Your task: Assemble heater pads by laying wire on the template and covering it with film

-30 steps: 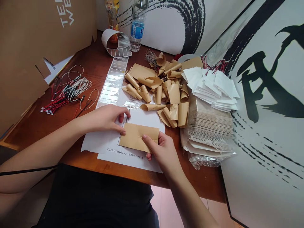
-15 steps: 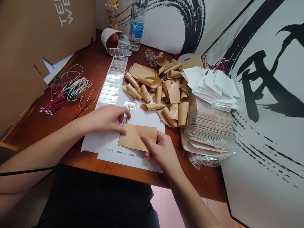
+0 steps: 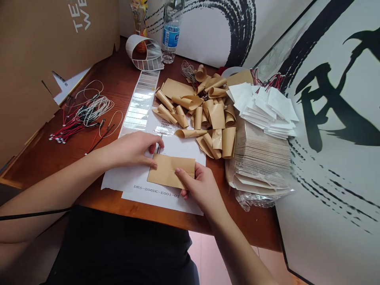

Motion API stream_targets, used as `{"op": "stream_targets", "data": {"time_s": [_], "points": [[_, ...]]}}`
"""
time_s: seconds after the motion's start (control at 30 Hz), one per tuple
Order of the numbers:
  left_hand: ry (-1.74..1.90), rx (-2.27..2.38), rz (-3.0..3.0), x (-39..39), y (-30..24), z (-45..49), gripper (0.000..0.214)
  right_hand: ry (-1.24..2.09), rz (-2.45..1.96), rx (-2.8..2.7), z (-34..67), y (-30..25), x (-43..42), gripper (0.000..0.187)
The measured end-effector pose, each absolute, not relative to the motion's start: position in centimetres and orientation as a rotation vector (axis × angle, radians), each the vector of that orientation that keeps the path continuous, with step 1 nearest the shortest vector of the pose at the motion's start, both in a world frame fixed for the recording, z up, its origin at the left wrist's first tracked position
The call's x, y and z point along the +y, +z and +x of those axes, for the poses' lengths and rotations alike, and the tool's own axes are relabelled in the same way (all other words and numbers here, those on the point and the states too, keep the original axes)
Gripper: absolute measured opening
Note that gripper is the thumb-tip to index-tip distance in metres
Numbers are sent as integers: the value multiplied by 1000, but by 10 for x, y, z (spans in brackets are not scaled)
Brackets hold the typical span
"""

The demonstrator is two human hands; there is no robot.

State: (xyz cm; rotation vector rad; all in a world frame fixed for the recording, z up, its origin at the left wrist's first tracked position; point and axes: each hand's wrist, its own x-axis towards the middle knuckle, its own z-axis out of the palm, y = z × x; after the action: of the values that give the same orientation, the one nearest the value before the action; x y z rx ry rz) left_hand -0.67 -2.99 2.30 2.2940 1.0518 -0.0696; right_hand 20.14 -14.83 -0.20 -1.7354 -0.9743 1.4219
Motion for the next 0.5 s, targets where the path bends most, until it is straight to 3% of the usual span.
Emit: {"op": "stream_targets", "data": {"time_s": [0.2, 0.5], "points": [[30, 698, 2388, -38, 23, -2, 16, 1383, -1808, -1053, 203, -1, -148, 46], [32, 551, 2348, -53, 11, 10, 8, 1100, -2061, -1376, 206, -1, -148, 39]]}}
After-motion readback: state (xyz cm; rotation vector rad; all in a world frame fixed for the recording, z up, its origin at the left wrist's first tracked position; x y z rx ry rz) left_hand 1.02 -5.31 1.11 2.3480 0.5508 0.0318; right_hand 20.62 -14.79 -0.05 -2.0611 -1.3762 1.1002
